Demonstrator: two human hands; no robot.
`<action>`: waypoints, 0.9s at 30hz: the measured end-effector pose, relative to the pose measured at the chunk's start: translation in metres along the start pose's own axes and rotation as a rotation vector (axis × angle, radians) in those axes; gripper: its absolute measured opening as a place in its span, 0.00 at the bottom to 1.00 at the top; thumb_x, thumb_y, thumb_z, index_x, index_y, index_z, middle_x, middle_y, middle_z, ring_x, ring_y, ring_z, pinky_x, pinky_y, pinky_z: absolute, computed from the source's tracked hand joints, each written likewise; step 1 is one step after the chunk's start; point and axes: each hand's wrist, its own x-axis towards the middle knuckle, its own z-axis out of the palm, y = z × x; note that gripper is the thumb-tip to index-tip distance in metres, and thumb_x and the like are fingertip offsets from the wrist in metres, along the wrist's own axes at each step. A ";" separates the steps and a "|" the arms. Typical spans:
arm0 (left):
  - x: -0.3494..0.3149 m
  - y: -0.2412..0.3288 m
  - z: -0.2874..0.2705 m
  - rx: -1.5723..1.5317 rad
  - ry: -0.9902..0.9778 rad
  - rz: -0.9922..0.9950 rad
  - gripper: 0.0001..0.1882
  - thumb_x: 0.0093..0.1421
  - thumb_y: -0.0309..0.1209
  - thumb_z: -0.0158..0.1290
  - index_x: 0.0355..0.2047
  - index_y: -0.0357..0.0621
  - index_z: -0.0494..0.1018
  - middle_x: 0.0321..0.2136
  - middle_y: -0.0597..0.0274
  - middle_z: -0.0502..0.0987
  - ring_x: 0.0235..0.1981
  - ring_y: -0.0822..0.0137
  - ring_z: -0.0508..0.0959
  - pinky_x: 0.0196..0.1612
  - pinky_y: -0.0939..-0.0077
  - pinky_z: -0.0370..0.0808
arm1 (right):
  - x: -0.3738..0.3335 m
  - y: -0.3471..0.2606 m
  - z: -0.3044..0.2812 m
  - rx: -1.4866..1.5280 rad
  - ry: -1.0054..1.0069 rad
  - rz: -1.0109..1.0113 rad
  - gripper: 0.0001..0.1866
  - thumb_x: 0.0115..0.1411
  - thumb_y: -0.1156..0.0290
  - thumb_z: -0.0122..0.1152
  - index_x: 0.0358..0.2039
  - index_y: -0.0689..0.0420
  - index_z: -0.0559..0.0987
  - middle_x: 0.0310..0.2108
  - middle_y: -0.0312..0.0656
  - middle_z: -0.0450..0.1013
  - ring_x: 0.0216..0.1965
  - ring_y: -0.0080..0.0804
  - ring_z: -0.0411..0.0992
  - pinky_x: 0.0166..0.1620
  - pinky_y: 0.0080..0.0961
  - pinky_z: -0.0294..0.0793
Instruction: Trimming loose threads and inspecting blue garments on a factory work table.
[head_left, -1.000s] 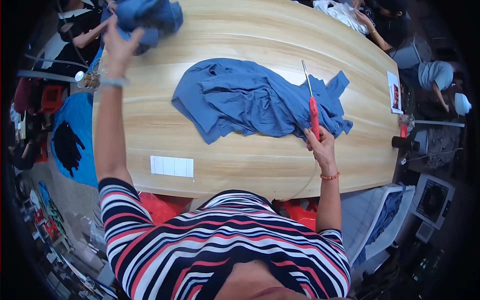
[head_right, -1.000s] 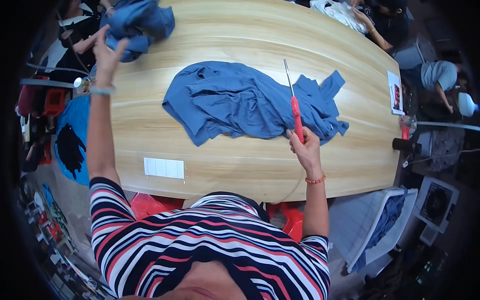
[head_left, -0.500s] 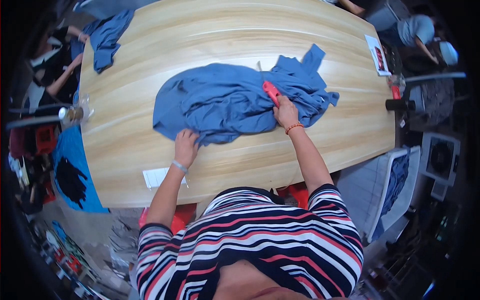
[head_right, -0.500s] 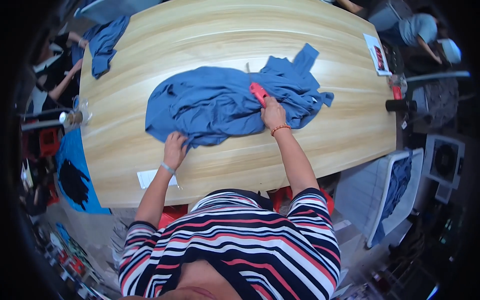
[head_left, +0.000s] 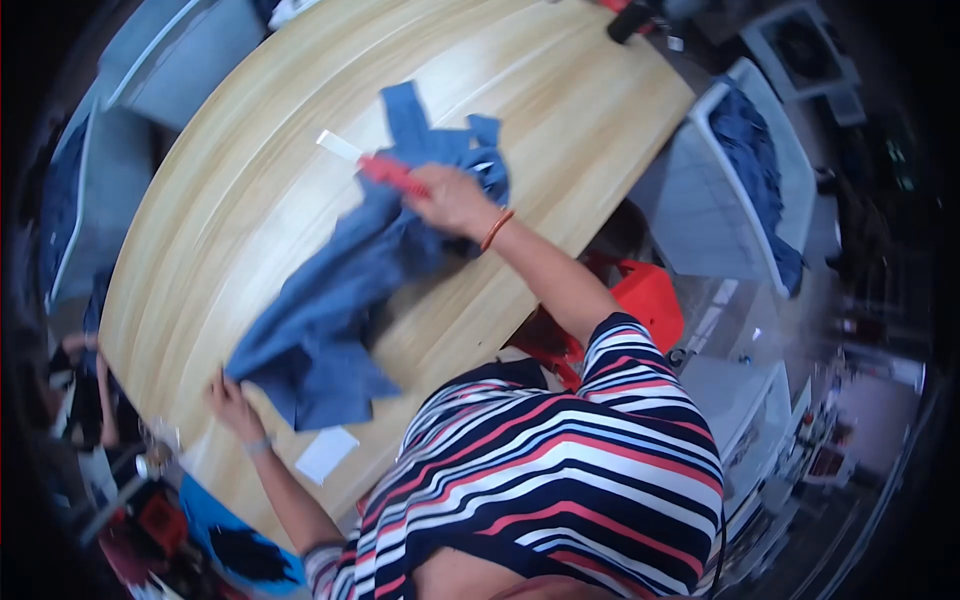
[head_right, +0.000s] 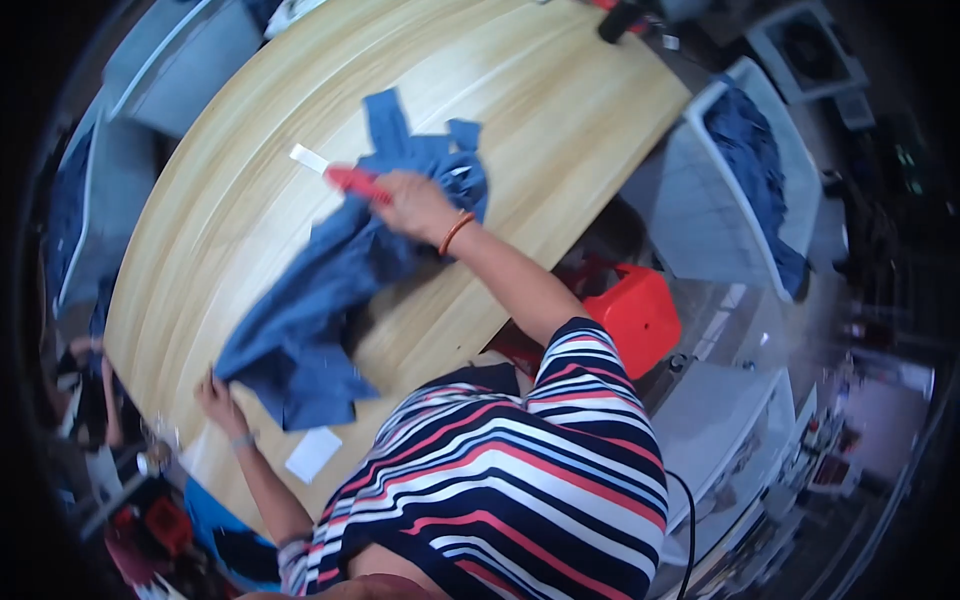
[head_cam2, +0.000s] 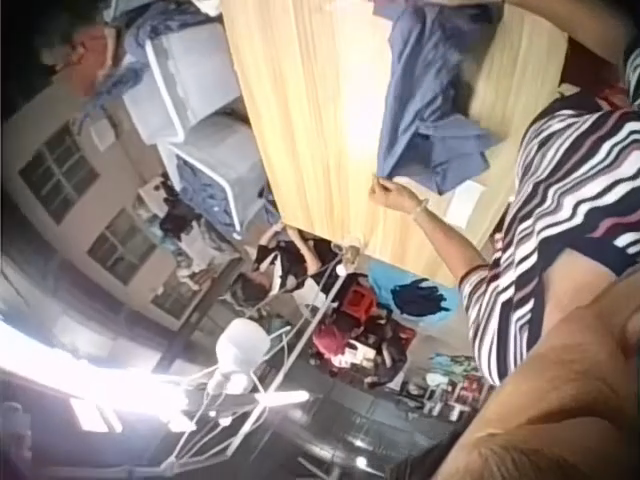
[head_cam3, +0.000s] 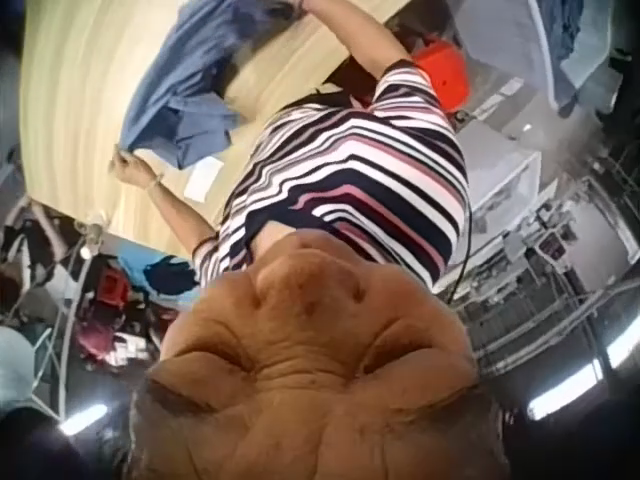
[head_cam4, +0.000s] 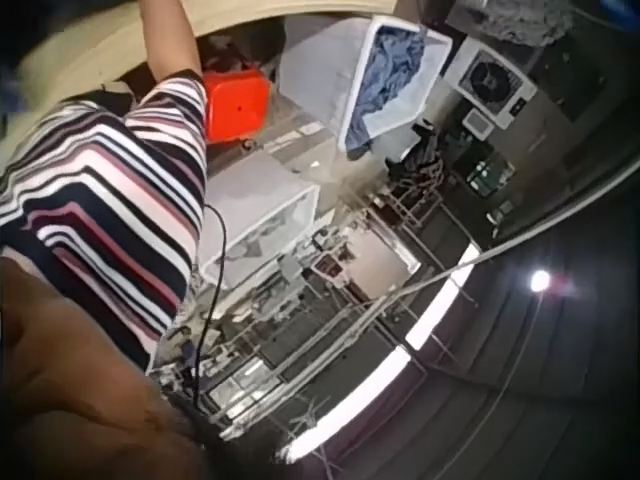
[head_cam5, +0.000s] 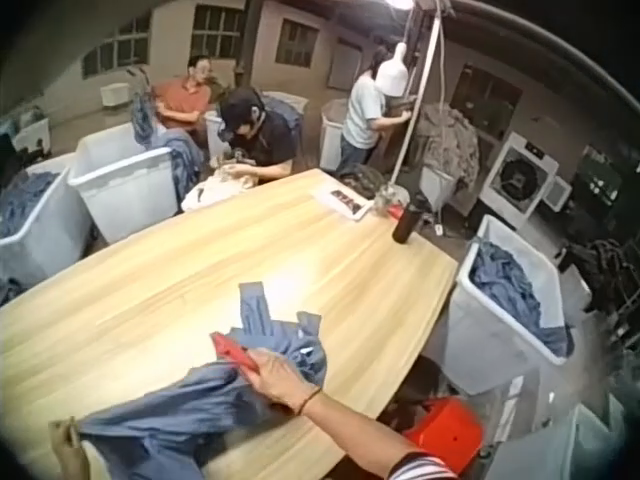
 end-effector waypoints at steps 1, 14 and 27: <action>0.009 -0.001 0.020 -0.115 0.106 0.057 0.17 0.59 0.30 0.50 0.48 0.39 0.72 0.38 0.51 0.70 0.39 0.59 0.70 0.46 0.67 0.66 | 0.005 0.000 -0.008 -0.084 0.005 0.094 0.14 0.54 0.57 0.58 0.32 0.55 0.77 0.30 0.47 0.73 0.37 0.48 0.72 0.40 0.39 0.71; -0.061 0.077 0.119 -0.655 -0.512 -0.055 0.26 0.56 0.33 0.58 0.51 0.30 0.66 0.41 0.58 0.74 0.40 0.71 0.73 0.45 0.78 0.69 | -0.092 -0.030 0.046 0.017 -0.106 0.205 0.16 0.56 0.64 0.56 0.38 0.59 0.64 0.34 0.50 0.68 0.30 0.49 0.73 0.32 0.39 0.71; -0.057 0.105 0.168 -0.653 -0.283 -0.506 0.39 0.45 0.38 0.66 0.52 0.34 0.60 0.29 0.61 0.72 0.26 0.72 0.71 0.28 0.79 0.70 | -0.114 -0.013 -0.003 0.152 -0.303 0.253 0.09 0.55 0.74 0.48 0.38 0.55 0.69 0.31 0.53 0.72 0.34 0.52 0.73 0.36 0.46 0.69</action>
